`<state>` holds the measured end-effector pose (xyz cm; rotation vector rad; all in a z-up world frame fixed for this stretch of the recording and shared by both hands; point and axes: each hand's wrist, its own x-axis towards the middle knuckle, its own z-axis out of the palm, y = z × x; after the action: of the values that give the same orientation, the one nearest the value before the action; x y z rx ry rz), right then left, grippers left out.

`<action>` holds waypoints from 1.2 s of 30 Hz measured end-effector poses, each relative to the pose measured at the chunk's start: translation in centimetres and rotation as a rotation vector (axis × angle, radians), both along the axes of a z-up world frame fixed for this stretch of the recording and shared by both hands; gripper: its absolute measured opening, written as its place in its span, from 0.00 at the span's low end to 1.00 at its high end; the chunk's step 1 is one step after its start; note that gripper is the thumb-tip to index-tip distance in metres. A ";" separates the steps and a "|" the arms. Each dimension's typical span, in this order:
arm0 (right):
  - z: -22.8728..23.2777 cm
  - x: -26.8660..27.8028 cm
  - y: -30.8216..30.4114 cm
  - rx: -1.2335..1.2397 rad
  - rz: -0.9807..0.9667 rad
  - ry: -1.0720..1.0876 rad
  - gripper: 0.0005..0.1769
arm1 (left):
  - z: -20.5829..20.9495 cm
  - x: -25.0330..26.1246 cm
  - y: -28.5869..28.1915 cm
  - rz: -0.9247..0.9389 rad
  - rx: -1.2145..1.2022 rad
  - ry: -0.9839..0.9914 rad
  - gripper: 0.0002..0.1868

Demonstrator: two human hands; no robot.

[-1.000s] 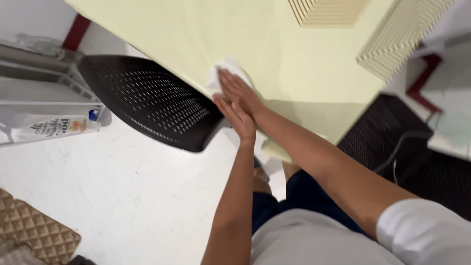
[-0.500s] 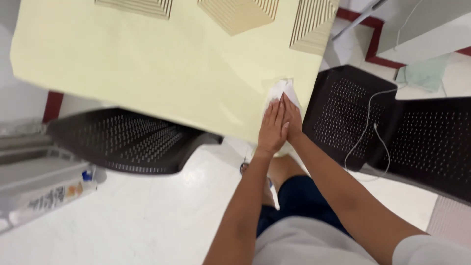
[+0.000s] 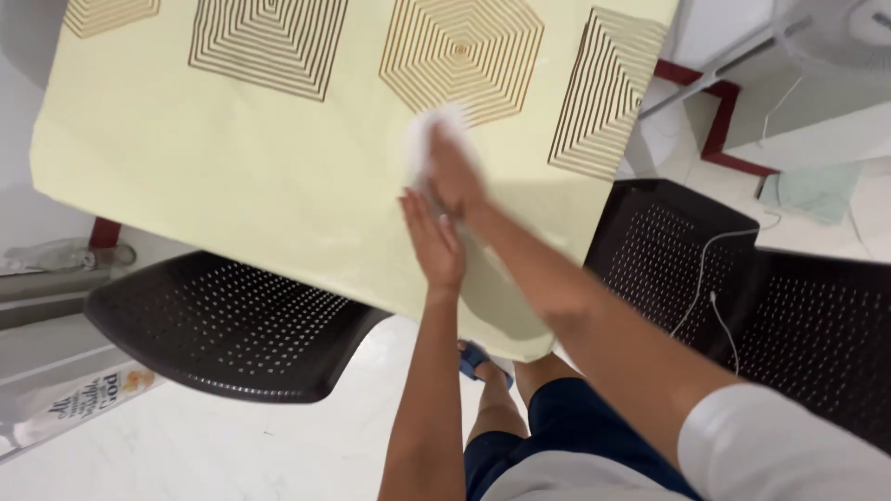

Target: Cleaning a dining table and chair using wet wipes.

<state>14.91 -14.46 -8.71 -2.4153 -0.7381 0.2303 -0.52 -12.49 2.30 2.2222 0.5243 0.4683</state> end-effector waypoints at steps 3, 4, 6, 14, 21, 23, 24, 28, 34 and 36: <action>-1.6 -2.3 1.6 -0.145 0.503 -0.272 0.37 | 1.2 1.8 0.7 0.104 -0.046 -0.101 0.31; 1.9 -1.5 1.0 -0.064 0.609 -0.154 0.36 | 1.4 2.5 0.7 0.136 -0.054 -0.137 0.31; 4.8 1.3 -0.8 0.015 0.711 -0.025 0.35 | 1.2 3.3 -0.1 0.168 -0.067 -0.166 0.31; 0.4 21.9 -16.1 -0.234 -0.083 -0.216 0.38 | 0.5 6.3 -4.1 -0.008 -0.057 -0.114 0.30; 6.0 9.6 -19.8 -0.253 -0.428 -0.165 0.40 | 0.2 6.7 -7.4 -0.006 -0.103 -0.071 0.31; 7.5 3.4 -19.3 -0.273 -0.327 -0.221 0.41 | 0.4 6.4 -8.1 -0.035 -0.101 -0.076 0.30; 7.3 0.3 -19.1 -0.270 -0.317 -0.227 0.41 | 0.6 5.9 -8.1 -0.024 -0.099 -0.082 0.30; 8.1 -12.0 -17.7 -0.146 -0.107 -0.201 0.39 | 1.2 2.8 -6.7 -0.054 -0.108 -0.059 0.31; 11.8 -17.6 -13.4 0.014 0.366 -0.035 0.39 | 1.5 -4.1 -2.2 0.069 -0.059 -0.012 0.31; 10.0 -17.4 -11.1 0.114 0.503 -0.046 0.37 | 1.7 -6.2 -0.9 0.146 -0.063 0.012 0.31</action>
<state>-2.47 -25.56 1.28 -2.0981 -1.3371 0.3208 -6.74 -13.42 4.04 2.1369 0.7010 0.5075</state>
